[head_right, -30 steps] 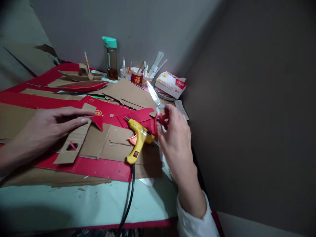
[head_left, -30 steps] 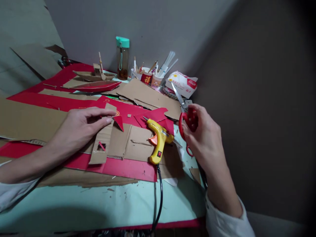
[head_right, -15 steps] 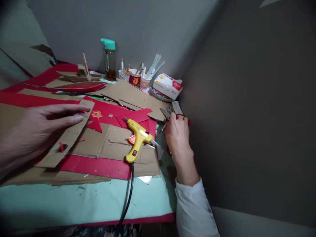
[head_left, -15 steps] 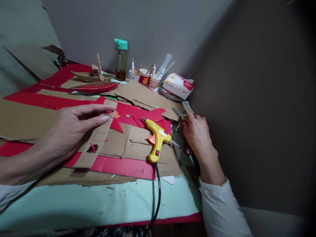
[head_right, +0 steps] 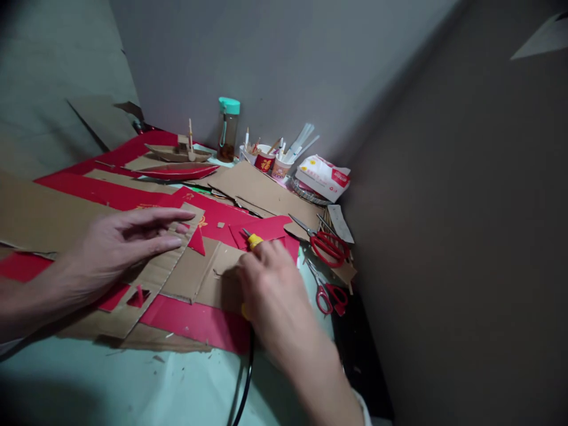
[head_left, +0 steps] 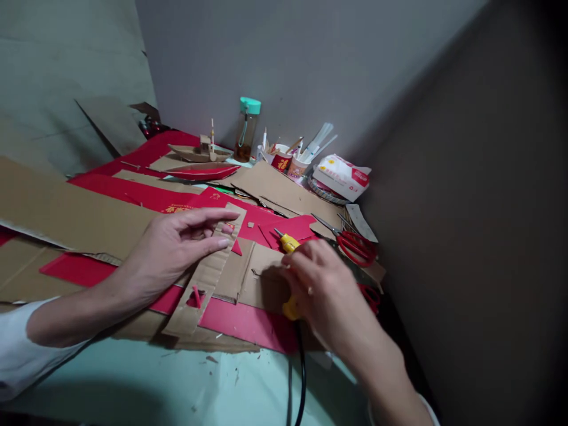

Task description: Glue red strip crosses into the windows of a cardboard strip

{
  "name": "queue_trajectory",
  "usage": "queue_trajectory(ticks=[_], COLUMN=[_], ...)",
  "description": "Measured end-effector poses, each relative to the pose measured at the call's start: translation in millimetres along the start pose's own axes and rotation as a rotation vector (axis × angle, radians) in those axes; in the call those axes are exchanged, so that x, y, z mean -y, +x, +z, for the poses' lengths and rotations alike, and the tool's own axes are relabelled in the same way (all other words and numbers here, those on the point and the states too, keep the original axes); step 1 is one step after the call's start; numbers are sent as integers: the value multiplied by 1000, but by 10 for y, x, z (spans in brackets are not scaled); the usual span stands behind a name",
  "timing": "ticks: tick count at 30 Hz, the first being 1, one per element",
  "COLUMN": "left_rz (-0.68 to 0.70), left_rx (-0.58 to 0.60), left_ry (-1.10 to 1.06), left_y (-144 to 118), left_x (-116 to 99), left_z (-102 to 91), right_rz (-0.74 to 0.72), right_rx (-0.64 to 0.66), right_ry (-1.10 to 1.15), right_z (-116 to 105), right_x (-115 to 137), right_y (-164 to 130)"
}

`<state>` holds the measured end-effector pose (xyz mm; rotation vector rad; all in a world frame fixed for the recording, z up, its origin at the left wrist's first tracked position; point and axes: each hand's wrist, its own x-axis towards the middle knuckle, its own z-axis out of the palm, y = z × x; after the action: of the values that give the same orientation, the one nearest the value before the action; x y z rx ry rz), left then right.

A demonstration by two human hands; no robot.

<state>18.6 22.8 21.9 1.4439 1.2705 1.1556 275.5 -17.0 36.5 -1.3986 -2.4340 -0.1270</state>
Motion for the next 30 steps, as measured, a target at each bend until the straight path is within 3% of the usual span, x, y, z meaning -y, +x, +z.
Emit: queue_trajectory(ticks=[4,8,11,13,18,21,24,30], left_rz=[9,-16,-31,-16,69,24,5,53], left_rx=[26,27,26,23,75,144,198,255], left_ry=[-37,-38,-1,39,160,115,25,-10], left_y=[-2,-50,-74,-84,-102,-122,-152,-194], left_x=[18,-50,-96,-102,-99,-115,-116,-62], left_z=[14,49,62,59,74,114,146,142], right_rz=[-87,-104,-102,-64,256,362,381,358], right_rx=[74,54,23,-12,13,48,57,51], right_ry=[-87,-157,-169,-21,779,1110,1216,1193], right_z=[188,335,320,242,-34,-88,-50,17], right_x=[265,226,209,224,320,371,396,425], right_y=[10,42,52,44,41,63,75,55])
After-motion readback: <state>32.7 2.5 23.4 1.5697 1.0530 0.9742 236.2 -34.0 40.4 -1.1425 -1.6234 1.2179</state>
